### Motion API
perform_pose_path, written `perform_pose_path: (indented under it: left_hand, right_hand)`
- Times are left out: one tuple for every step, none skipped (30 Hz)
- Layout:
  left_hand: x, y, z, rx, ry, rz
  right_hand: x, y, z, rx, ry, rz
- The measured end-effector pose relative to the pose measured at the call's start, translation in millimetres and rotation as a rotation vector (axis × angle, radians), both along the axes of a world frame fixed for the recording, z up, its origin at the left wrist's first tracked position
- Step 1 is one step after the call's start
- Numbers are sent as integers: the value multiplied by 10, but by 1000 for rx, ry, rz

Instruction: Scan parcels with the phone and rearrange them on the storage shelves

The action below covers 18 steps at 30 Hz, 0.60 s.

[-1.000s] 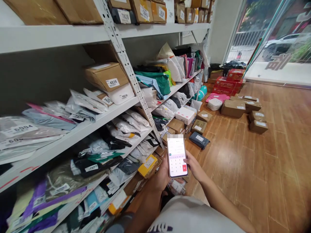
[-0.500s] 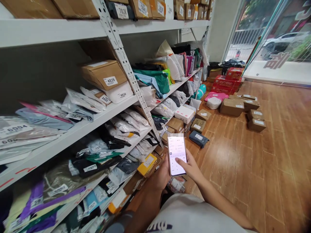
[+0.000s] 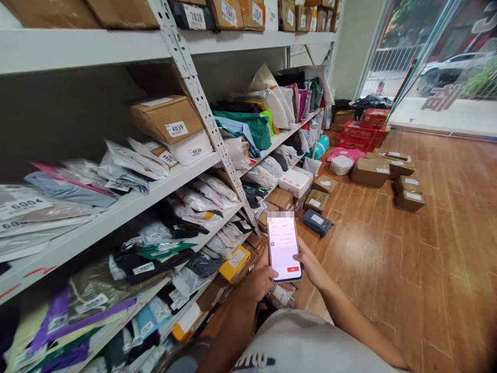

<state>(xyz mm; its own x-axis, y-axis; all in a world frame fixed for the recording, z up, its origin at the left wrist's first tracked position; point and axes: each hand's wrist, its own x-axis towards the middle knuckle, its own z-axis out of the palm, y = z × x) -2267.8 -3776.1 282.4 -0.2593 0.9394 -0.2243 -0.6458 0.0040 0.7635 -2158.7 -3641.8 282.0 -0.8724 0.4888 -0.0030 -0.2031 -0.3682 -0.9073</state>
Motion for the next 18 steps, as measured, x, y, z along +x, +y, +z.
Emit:
perform_pose_path:
  left_hand:
    - [11,5,15,-29,22,7]
    - [20,9,32,-47,35,14]
    - [25,13,50,-48,33,17]
    - [24,16,65,-34,18,15]
    - [16,18,74,-9,-7,7]
    - [5,20,73,21,-35,-3]
    - [-9,20,62,51,-58,-9]
    - [-21,18,39,73,-76,-11]
    - [-27,13,7,87,-88,-13]
    - [-26,5,-31,100,-98,-3]
    - [-17,-6,-70,113,-108,12]
    - [-6,-16,-106,122,-116,42]
    - [3,-20,-135,132,-119,86]
    - [5,-17,-151,126,-124,119]
    - [-5,-4,-150,102,-116,190]
    - [-22,15,-128,56,-109,207]
    - [-40,35,-83,13,-97,213]
    - [-54,53,-19,-9,-76,224]
  right_hand:
    - [-2,-5,-5,-5,-6,-1]
    - [-4,-9,-7,-10,-14,-3]
    - [-8,-10,-8,-14,-24,-6]
    - [-15,-9,-6,-19,-35,-13]
    - [-24,-5,-2,-22,-44,-20]
    - [-35,1,2,-26,-53,-27]
    - [-46,8,5,-28,-58,-33]
    - [-56,14,9,-28,-61,-36]
    - [-62,17,12,-26,-58,-36]
    - [-62,15,15,-18,-49,-32]
    - [-58,8,18,-7,-34,-23]
    - [-54,-4,19,6,-15,-10]
    - [-53,-17,15,23,6,5]
    - [-63,-29,7,24,12,28]
    - [-89,-37,-2,21,8,42]
    - [-130,-42,-8,7,1,47]
    - [-182,-46,-4,-9,-11,72]
    - [-237,-52,12,4,7,94]
